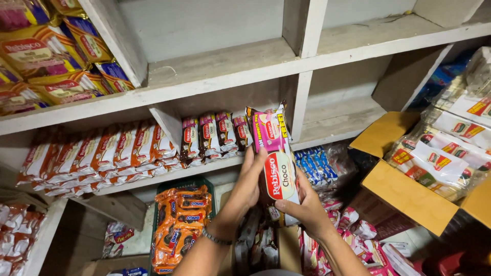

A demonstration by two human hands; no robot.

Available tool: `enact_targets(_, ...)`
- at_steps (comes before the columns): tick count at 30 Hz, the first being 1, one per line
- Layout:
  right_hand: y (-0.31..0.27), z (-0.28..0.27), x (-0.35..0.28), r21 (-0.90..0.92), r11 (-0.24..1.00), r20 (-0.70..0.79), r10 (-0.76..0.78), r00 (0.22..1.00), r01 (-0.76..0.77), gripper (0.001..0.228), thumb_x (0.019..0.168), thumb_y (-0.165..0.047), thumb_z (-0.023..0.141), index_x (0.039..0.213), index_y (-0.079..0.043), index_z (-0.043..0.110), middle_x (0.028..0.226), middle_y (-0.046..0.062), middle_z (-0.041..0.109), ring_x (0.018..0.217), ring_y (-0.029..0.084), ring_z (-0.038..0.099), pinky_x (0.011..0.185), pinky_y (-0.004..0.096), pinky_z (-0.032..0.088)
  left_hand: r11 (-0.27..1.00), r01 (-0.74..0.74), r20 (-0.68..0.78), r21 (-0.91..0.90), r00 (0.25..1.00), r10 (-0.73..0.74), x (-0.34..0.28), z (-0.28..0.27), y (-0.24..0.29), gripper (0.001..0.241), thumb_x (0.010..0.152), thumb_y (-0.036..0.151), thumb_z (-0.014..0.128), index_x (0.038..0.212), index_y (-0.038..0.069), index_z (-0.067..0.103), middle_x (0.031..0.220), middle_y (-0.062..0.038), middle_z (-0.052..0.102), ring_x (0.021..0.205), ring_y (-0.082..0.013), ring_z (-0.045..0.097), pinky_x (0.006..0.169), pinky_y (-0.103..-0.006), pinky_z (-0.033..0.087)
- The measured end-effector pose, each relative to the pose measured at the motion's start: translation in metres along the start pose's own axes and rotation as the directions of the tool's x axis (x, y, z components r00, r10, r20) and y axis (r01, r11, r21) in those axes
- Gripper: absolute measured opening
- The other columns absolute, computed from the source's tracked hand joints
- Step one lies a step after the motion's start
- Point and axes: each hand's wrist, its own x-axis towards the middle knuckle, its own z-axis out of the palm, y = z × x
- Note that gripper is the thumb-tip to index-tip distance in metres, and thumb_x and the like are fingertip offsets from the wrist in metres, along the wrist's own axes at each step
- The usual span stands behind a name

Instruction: Stocking and organizing snack packages on store shelves.

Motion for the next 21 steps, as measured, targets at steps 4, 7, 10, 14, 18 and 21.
enact_targets(4,0.005,-0.004,0.001,-0.111,0.989,0.011,-0.095,0.995,0.095,0.105,0.069,-0.011,0.086,0.158,-0.004,0.031,0.137,0.007,0.059,0.122,0.016,0.058,0.106,0.033,0.045,0.985,0.114,0.045,0.13,0.992,-0.12,-0.022,-0.006,-0.015,0.056,0.099,0.041,0.056,0.144,0.01,0.045,0.13,-0.008,0.065,0.116,-0.012,0.067,0.099,-0.03,0.054)
enact_targets(7,0.009,-0.004,0.0,-0.143,0.984,0.01,-0.105,0.994,0.105,0.105,0.068,-0.007,0.086,0.157,-0.004,0.03,0.135,0.007,0.059,0.12,0.016,0.059,0.104,0.033,0.048,0.984,0.078,0.032,0.157,0.996,-0.085,-0.022,-0.023,-0.04,0.058,0.1,0.041,0.058,0.144,0.004,0.046,0.127,-0.013,0.065,0.11,-0.0174,0.067,0.095,-0.0331,0.055)
enact_targets(10,0.011,0.0,-0.002,-0.134,0.988,0.006,-0.083,0.997,0.083,0.106,0.068,-0.007,0.086,0.157,-0.004,0.029,0.134,0.008,0.06,0.118,0.017,0.06,0.102,0.034,0.05,0.985,0.056,-0.006,0.163,0.998,-0.056,-0.027,-0.021,-0.039,0.059,0.099,0.043,0.057,0.142,0.004,0.048,0.123,-0.014,0.066,0.106,-0.0192,0.068,0.091,-0.0344,0.057)
enact_targets(14,0.011,0.006,-0.002,-0.128,0.984,0.034,-0.119,0.992,0.122,0.107,0.069,-0.009,0.086,0.158,-0.004,0.026,0.136,0.009,0.059,0.12,0.016,0.059,0.102,0.034,0.05,0.98,0.061,-0.052,0.19,0.997,-0.052,-0.032,-0.015,-0.034,0.061,0.099,0.051,0.05,0.14,0.005,0.05,0.122,-0.012,0.069,0.106,-0.0176,0.07,0.092,-0.0325,0.058)
enact_targets(18,0.014,0.004,-0.005,-0.257,0.951,0.03,-0.169,0.985,0.171,0.103,0.074,-0.016,0.084,0.158,-0.003,0.026,0.136,0.011,0.059,0.121,0.018,0.058,0.104,0.034,0.048,0.981,0.109,-0.093,0.158,0.991,-0.095,-0.033,-0.016,-0.037,0.067,0.098,0.059,0.041,0.137,0.006,0.053,0.117,-0.011,0.07,0.099,-0.0181,0.07,0.087,-0.0336,0.058)
enact_targets(21,0.025,-0.001,-0.006,-0.369,0.905,0.028,-0.217,0.976,0.211,0.097,0.08,-0.023,0.079,0.158,-0.001,0.023,0.142,0.015,0.056,0.129,0.021,0.054,0.109,0.035,0.042,0.971,0.111,-0.119,0.213,0.989,-0.087,-0.032,-0.02,-0.04,0.074,0.101,0.064,0.033,0.135,0.003,0.057,0.115,-0.012,0.069,0.097,-0.0177,0.068,0.086,-0.0335,0.057)
